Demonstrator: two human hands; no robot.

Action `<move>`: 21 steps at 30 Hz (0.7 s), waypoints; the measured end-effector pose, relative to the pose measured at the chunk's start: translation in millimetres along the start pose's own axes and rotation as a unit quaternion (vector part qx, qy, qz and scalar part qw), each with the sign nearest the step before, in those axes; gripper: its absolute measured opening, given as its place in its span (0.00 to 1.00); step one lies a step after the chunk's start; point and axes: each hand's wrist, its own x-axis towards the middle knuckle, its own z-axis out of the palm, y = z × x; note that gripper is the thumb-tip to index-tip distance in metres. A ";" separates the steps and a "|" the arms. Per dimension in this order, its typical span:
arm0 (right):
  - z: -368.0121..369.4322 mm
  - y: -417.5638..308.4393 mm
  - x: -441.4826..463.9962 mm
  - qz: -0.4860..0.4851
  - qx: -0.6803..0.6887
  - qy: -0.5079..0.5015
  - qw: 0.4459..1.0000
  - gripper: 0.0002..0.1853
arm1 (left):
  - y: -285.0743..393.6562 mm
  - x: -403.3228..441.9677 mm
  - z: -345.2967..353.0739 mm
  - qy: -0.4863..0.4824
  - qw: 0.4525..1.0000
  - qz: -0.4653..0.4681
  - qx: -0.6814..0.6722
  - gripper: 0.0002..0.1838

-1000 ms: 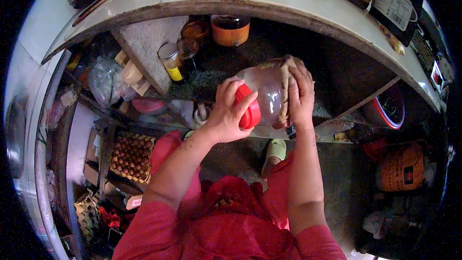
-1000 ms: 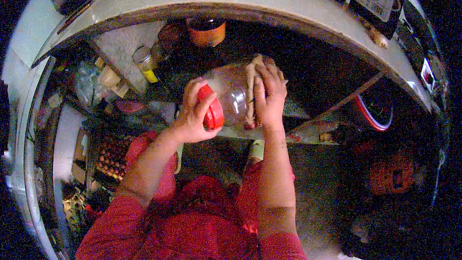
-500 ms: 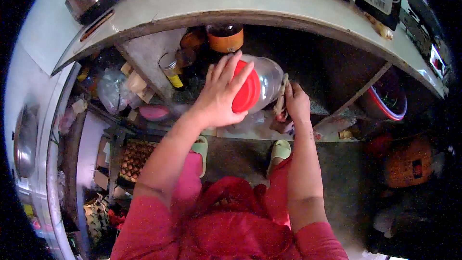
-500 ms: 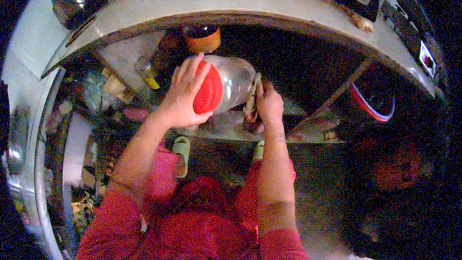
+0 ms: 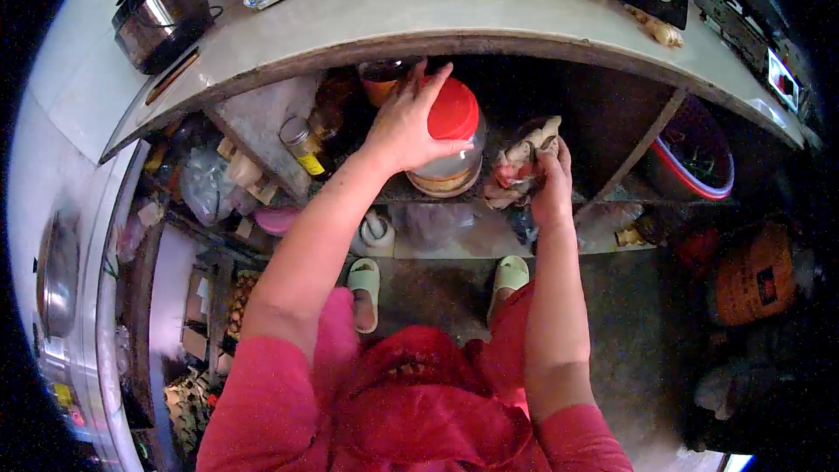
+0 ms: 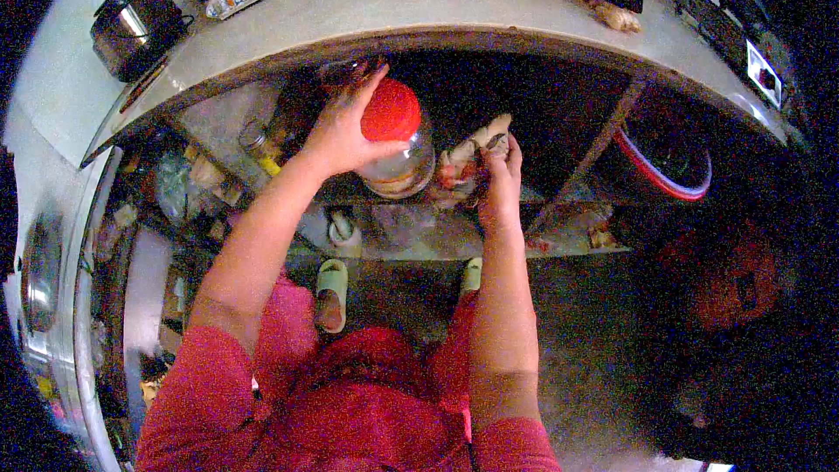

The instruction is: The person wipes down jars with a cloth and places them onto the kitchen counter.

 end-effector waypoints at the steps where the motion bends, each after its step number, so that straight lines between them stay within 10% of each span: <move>1: 1.3 -1.4 0.2 0.006 0.025 -0.008 1.000 0.34 | -4.2 0.2 0.5 -0.002 1.000 -0.005 -0.013 0.60; 14: 17.1 1.1 0.8 0.018 0.032 -0.060 0.998 0.28 | -51.1 -41.1 45.6 0.112 0.909 -0.108 -0.386 0.68; 21: 100.7 -2.6 10.7 -0.270 -0.330 -0.161 0.890 0.27 | -61.4 -50.1 82.1 0.153 0.886 -0.142 -0.413 0.64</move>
